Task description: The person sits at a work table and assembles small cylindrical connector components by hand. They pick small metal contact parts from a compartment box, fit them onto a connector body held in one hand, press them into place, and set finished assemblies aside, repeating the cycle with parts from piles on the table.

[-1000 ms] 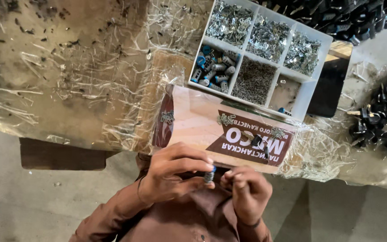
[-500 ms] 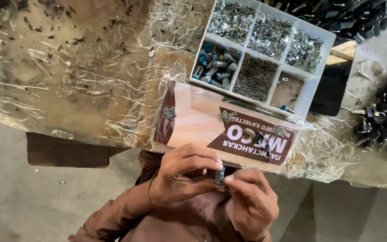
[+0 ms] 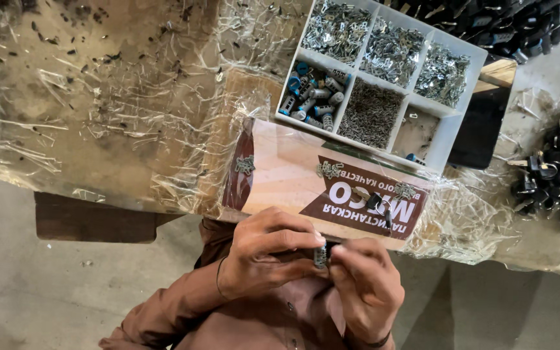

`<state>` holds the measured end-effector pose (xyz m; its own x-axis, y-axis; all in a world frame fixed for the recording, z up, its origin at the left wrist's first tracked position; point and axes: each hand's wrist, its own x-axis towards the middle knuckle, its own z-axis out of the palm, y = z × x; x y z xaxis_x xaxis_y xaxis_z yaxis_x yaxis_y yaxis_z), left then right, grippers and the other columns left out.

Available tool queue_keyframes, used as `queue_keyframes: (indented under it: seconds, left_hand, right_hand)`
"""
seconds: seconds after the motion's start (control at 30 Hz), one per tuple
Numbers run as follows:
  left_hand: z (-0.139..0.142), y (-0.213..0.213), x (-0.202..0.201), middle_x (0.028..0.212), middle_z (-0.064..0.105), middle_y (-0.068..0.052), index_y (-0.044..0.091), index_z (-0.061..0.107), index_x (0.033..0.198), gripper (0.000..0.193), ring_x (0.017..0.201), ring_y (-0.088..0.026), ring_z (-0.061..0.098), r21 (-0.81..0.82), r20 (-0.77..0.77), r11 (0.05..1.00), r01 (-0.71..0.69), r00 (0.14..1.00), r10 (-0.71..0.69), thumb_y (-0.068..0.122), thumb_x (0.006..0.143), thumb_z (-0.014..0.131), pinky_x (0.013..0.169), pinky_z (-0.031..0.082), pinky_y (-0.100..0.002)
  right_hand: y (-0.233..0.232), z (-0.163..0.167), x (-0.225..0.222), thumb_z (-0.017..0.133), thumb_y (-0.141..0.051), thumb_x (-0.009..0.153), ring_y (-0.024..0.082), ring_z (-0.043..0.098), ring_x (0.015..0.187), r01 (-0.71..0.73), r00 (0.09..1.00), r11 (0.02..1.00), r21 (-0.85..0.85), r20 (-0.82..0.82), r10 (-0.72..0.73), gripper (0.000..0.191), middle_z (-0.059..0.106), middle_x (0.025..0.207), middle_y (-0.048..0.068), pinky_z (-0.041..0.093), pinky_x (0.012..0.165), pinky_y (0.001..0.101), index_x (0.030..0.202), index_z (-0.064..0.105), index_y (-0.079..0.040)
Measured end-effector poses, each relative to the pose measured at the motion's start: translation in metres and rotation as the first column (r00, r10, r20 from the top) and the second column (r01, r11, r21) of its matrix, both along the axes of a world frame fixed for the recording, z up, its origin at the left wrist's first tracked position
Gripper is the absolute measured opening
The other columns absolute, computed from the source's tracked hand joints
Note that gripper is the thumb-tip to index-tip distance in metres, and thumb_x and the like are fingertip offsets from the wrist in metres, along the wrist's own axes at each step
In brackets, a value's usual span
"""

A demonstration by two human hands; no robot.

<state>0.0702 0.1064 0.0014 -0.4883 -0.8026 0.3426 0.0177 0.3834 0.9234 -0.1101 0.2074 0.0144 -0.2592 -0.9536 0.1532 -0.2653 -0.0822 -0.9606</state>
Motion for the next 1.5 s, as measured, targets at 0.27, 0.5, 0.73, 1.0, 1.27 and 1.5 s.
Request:
queue_keyframes:
  seconds: [0.27,0.5,0.73,1.0,1.27,1.5]
  left_hand:
    - [-0.005,0.000,0.000,0.124,0.074,-0.009,0.008,0.070,0.127,0.043,0.109,-0.025,0.076,-0.039,0.056,0.982,0.183,0.982,-0.181,0.002,0.086,0.080,0.093,0.062,-0.035]
    - [-0.007,-0.008,0.000,0.109,0.078,-0.010,0.008,0.071,0.121,0.035,0.093,-0.022,0.080,0.034,0.047,0.996,0.086,0.995,-0.087,-0.001,0.088,0.080,0.080,0.064,-0.029]
    - [-0.005,-0.012,-0.006,0.105,0.078,-0.009,0.008,0.071,0.118,0.031,0.092,-0.022,0.079,0.045,0.045,0.998,0.039,0.998,-0.041,0.000,0.089,0.080,0.077,0.062,-0.029]
    - [-0.005,-0.014,-0.011,0.100,0.077,-0.007,0.009,0.073,0.114,0.027,0.088,-0.022,0.075,0.038,0.050,0.999,0.022,0.998,-0.024,0.006,0.089,0.082,0.078,0.060,-0.031]
    - [-0.010,-0.020,0.004,0.104,0.077,-0.010,0.008,0.072,0.115,0.025,0.093,-0.022,0.076,0.025,0.087,0.995,-0.092,0.992,0.090,0.002,0.091,0.078,0.083,0.060,-0.030]
    - [-0.021,-0.014,0.035,0.106,0.078,-0.009,0.005,0.074,0.113,0.018,0.089,-0.017,0.076,-0.029,0.007,0.945,-0.326,0.945,0.326,0.004,0.096,0.075,0.075,0.060,-0.025]
  right_hand:
    - [0.013,-0.029,-0.005,0.071,0.004,0.092,0.012,0.067,0.088,0.118,0.952,0.962,0.246,0.249,-0.180,0.018,0.070,0.101,0.013,0.056,0.074,0.0245,0.108,0.066,0.005]
    - [-0.021,-0.025,-0.030,0.076,-0.017,0.092,0.024,0.061,0.110,0.292,0.629,0.933,-0.209,-0.693,-0.352,0.021,0.066,0.117,0.011,0.049,0.097,0.0352,0.108,0.073,-0.005]
    - [-0.031,-0.019,-0.030,0.080,-0.013,0.086,0.031,0.058,0.116,0.269,0.609,0.960,-0.084,-0.757,-0.237,0.016,0.070,0.119,0.012,0.038,0.104,0.0433,0.097,0.071,-0.008]
    - [-0.012,-0.027,-0.012,0.077,0.006,0.091,0.020,0.064,0.098,0.322,0.947,0.946,-0.030,0.010,-0.321,0.021,0.070,0.105,0.008,0.052,0.088,0.0311,0.106,0.066,-0.003]
    - [-0.001,-0.032,0.003,0.084,-0.002,0.077,0.023,0.071,0.086,-0.024,0.946,0.999,0.022,-0.322,0.030,0.022,0.073,0.094,0.006,0.054,0.081,0.0302,0.092,0.070,-0.008]
    - [0.005,-0.088,0.048,0.079,-0.026,0.084,0.038,0.062,0.111,-0.435,0.763,0.828,0.354,-0.343,0.547,0.039,0.067,0.122,0.016,0.050,0.093,0.0472,0.118,0.070,-0.009]
